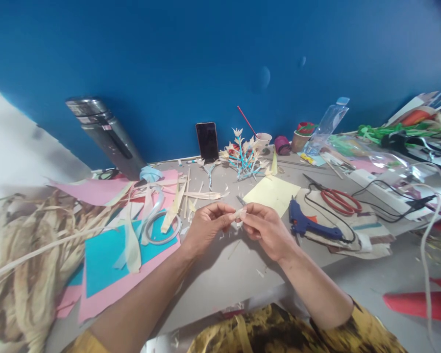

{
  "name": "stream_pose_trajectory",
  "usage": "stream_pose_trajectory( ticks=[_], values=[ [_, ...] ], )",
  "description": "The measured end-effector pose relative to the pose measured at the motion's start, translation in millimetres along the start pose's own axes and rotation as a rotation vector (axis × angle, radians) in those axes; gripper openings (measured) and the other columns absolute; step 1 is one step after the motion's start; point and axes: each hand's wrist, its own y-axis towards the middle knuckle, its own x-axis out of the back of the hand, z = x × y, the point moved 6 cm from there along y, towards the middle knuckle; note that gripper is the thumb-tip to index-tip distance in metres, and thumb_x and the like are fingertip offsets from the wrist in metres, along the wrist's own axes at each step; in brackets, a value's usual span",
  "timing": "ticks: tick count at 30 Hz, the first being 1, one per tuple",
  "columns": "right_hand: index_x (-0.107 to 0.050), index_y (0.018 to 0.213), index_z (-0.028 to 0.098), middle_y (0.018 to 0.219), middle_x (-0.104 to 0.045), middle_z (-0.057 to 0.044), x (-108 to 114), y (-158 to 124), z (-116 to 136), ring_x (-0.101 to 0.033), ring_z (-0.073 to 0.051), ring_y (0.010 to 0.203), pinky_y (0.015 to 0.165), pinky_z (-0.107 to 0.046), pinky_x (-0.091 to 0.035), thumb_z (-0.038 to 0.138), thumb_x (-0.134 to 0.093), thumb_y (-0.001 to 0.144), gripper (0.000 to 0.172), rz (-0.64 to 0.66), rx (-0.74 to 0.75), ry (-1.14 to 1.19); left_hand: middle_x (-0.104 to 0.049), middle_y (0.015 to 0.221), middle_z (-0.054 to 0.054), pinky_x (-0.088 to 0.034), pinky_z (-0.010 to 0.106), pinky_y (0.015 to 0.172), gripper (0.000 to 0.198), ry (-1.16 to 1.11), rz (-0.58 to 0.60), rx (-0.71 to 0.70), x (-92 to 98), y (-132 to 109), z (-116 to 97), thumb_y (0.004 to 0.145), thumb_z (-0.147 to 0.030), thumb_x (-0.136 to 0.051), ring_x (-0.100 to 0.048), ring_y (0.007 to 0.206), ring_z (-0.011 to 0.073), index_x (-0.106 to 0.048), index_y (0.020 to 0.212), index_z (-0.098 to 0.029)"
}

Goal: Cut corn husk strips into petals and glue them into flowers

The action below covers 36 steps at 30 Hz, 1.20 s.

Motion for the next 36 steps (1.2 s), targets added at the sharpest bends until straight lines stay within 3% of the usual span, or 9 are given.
stream_pose_trajectory(
  ticks=[5, 13, 17, 23, 32, 36],
  values=[
    [-0.062, 0.076, 0.015, 0.06, -0.051, 0.004, -1.9, 0.0, -2.0, -0.033, -0.005, 0.05, 0.045, -0.02, -0.015, 0.035, -0.079, 0.071, 0.027, 0.014, 0.002, 0.015, -0.06, 0.061, -0.001, -0.037, 0.023, 0.055, 0.019, 0.078, 0.035, 0.005, -0.3, -0.4, 3.5, 0.077, -0.033, -0.074, -0.048, 0.054, 0.009, -0.068, 0.074, -0.015],
    [-0.063, 0.077, 0.015, 0.052, -0.047, 0.006, -0.7, 0.0, -2.2, -0.033, -0.006, 0.047, 0.045, -0.021, -0.019, 0.039, -0.076, 0.075, 0.027, 0.029, 0.044, -0.083, -0.055, 0.058, -0.002, -0.035, 0.024, 0.059, 0.029, 0.142, 0.096, 0.003, -2.1, -2.3, 6.2, 0.085, -0.041, -0.067, -0.046, 0.056, 0.0099, -0.06, 0.07, -0.016],
    [-0.064, 0.077, 0.017, 0.051, -0.048, 0.006, 4.5, 1.3, -2.6, -0.035, -0.007, 0.048, 0.045, -0.021, -0.022, 0.037, -0.074, 0.078, 0.023, -0.03, 0.086, -0.155, -0.054, 0.058, -0.002, -0.036, 0.024, 0.059, 0.031, 0.126, 0.109, 0.01, -5.0, -3.4, 6.2, 0.083, -0.041, -0.069, -0.046, 0.057, 0.0101, -0.061, 0.069, -0.015],
    [-0.063, 0.074, 0.017, 0.049, -0.043, 0.007, 6.4, 0.7, -1.0, -0.031, -0.007, 0.047, 0.045, -0.022, -0.019, 0.035, -0.071, 0.079, 0.021, -0.066, 0.09, -0.138, -0.057, 0.066, 0.0, -0.04, 0.025, 0.061, 0.028, -0.069, 0.125, 0.074, -7.0, -4.6, 7.5, 0.083, -0.042, -0.068, -0.051, 0.06, 0.0109, -0.065, 0.077, -0.015],
    [-0.063, 0.074, 0.017, 0.049, -0.042, 0.008, 5.7, -1.7, 0.1, -0.03, -0.006, 0.046, 0.044, -0.021, -0.019, 0.036, -0.073, 0.077, 0.022, -0.064, 0.083, -0.131, -0.056, 0.058, -0.001, -0.038, 0.024, 0.057, 0.018, 0.136, 0.067, 0.047, -3.8, -6.0, 4.7, 0.077, -0.03, -0.072, -0.048, 0.056, 0.0103, -0.064, 0.071, -0.015],
    [-0.067, 0.081, 0.016, 0.06, -0.056, 0.003, 5.1, -4.2, 2.0, -0.036, -0.007, 0.05, 0.046, -0.021, -0.023, 0.036, -0.071, 0.079, 0.021, -0.03, 0.092, -0.161, -0.056, 0.056, -0.002, -0.037, 0.023, 0.057, 0.017, -0.06, 0.083, 0.081, -5.4, -5.6, 5.8, 0.076, -0.028, -0.072, -0.047, 0.054, 0.0091, -0.063, 0.07, -0.015]
  ],
)
